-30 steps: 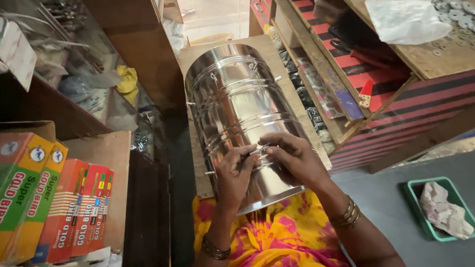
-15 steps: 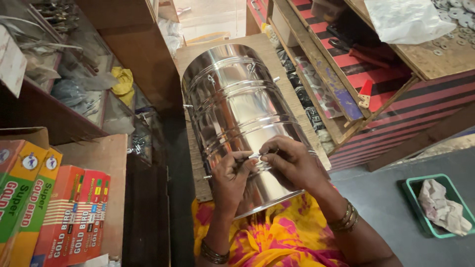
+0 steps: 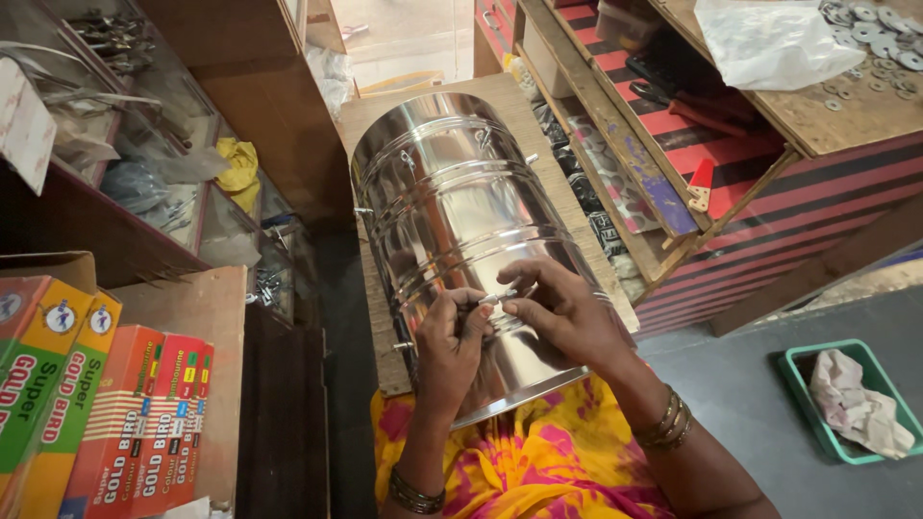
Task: The person inserts small metal fasteners into pre-drilled holes on a cylindrical stainless steel container. They repeatedly reach for fasteners from a nearby surface, insert them into the container, and tighten them by hand.
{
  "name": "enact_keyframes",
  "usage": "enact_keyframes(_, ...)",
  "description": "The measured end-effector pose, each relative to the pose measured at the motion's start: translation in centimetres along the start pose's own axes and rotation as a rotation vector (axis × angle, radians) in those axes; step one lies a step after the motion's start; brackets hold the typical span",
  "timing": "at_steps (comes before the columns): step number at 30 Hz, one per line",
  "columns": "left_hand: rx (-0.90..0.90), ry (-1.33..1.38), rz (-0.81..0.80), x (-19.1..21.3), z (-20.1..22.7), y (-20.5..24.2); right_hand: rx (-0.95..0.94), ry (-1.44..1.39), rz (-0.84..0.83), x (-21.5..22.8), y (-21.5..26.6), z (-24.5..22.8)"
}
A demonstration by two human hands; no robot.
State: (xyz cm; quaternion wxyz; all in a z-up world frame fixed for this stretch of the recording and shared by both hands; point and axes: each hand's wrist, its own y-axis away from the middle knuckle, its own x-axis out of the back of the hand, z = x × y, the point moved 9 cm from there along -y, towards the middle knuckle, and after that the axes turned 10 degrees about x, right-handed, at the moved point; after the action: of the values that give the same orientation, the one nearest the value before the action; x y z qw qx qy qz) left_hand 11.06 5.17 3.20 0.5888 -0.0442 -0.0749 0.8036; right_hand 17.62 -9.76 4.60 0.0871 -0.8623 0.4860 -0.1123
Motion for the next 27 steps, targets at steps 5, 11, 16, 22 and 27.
enact_keyframes(5, -0.047, -0.034, -0.025, -0.1, -0.1, 0.1, 0.049, 0.368, -0.002, 0.0, -0.4, -1.3)
enact_keyframes(11, -0.113, -0.191, 0.011, 0.0, 0.8, 0.3, 0.301, 0.38, -0.049, -0.5, -0.3, -3.0)
enact_keyframes(16, -0.061, -0.108, 0.003, -0.2, 1.4, -0.1, 0.293, 0.16, -0.029, -0.4, -0.2, -3.2)
enact_keyframes(22, 0.03, -0.039, -0.041, -1.9, 0.8, -0.3, 0.062, 0.323, 0.011, 0.6, -0.1, -0.9)
enact_keyframes(27, 0.018, -0.067, -0.009, -1.8, 0.5, -0.4, 0.38, 0.263, 0.018, 0.7, 0.5, -3.9)
